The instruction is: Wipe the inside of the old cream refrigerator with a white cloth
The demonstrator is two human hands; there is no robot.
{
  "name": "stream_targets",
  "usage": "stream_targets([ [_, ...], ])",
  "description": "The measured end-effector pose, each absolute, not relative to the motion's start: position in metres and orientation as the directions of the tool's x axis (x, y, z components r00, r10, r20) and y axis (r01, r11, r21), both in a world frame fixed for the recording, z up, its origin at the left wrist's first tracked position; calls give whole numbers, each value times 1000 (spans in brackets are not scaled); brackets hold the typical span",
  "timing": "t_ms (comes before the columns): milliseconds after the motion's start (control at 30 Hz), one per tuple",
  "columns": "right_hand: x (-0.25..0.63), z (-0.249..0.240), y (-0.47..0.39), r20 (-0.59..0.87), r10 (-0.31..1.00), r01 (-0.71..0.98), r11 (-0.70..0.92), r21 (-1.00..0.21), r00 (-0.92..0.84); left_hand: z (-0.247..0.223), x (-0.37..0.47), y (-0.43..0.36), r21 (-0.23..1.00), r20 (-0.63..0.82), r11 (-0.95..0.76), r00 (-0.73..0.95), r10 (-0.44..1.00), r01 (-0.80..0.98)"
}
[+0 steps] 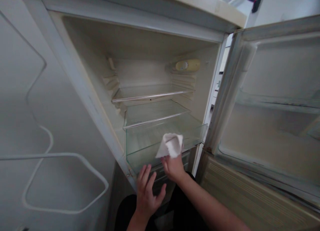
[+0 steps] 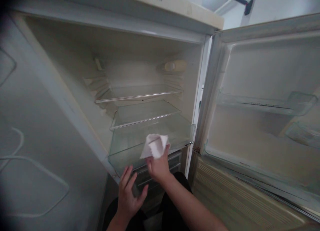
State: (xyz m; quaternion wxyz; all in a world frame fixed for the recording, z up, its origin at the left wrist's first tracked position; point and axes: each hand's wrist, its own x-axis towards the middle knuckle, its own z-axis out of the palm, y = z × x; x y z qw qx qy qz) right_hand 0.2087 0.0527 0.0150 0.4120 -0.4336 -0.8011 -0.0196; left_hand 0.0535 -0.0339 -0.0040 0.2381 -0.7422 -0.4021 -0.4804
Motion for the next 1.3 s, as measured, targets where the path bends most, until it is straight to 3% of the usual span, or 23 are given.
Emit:
stream_targets([
  [133, 158, -6, 48, 639, 428, 572, 820, 23, -639, -3, 49, -44, -159, 921, -656, 351, 171, 738],
  [200, 144, -9, 54, 585, 306, 466, 873, 142, -751, -1, 47, -46, -167, 911, -653, 368, 184, 738],
  [300, 139, -10, 65, 544, 222, 387, 898, 210, -809, 1, 40, -47, -127, 911, -624, 340, 235, 771],
  [400, 155, -19, 70, 554, 258, 400, 904, 151, -792, -2, 26, -47, -68, 906, -598, 300, 298, 799],
  [467, 175, -29, 70, 563, 358, 474, 878, 70, -745, -6, 15, -45, -10, 892, -576, 268, 365, 818],
  [633, 243, -52, 62, 626, 684, 808, 572, -143, -374, -18, 10, -31, 115, 761, -384, 167, 626, 916],
  [867, 311, -59, 66, 679, 712, 896, 403, -188, -178, -19, 47, -16, 61, 692, -295, 172, 701, 954],
  [1067, 309, -43, 103, 586, 795, 874, 388, -292, -157, -2, 44, 17, 96, 628, -256, 141, 766, 962],
  [1233, 287, -2, 131, 443, 896, 928, 164, -333, 1, 16, 39, 68, 154, 540, -177, 67, 839, 972],
  [1300, 277, 9, 135, 411, 911, 928, 182, -326, -34, 20, 37, 83, 157, 519, -155, 52, 853, 975],
])
